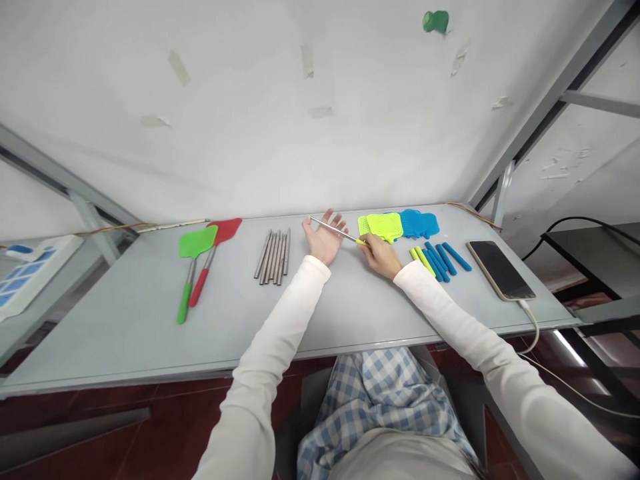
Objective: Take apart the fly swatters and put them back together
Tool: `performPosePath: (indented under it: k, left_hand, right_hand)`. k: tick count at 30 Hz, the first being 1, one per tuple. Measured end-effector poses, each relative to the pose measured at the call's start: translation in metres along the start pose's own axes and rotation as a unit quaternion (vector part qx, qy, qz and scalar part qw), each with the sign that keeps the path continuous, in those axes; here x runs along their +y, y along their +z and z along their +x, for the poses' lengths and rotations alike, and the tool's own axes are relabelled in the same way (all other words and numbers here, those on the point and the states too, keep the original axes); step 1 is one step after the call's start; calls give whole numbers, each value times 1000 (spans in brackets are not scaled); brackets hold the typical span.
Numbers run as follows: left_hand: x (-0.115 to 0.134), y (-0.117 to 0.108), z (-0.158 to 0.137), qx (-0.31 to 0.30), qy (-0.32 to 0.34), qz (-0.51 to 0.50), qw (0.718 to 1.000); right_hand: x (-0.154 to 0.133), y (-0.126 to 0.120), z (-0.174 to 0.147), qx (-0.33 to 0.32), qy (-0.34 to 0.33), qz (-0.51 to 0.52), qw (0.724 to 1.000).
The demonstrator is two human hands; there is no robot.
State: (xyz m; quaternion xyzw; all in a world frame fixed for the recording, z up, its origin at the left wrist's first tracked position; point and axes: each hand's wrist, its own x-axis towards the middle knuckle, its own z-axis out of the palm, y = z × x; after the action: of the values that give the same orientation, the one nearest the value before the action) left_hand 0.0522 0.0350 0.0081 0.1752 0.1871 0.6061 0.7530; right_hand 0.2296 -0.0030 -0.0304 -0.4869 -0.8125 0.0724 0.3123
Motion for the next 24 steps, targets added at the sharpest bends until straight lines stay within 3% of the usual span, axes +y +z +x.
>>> performPosePath:
  k: [5, 10, 19, 24]
  left_hand:
    - [-7, 9, -5, 8, -15, -8, 1000]
    - [-11, 14, -8, 28, 34, -33, 998]
    - [-13, 7, -3, 155, 40, -21, 987]
    - [-11, 9, -8, 173, 50, 6, 984]
  right_hand:
    - [-4, 0, 3, 24, 35, 1, 999]
    - [-14, 1, 4, 24, 68, -14, 997]
    - [-25, 5, -1, -92, 44, -97, 990]
    - [-34, 8, -3, -122, 78, 27, 989]
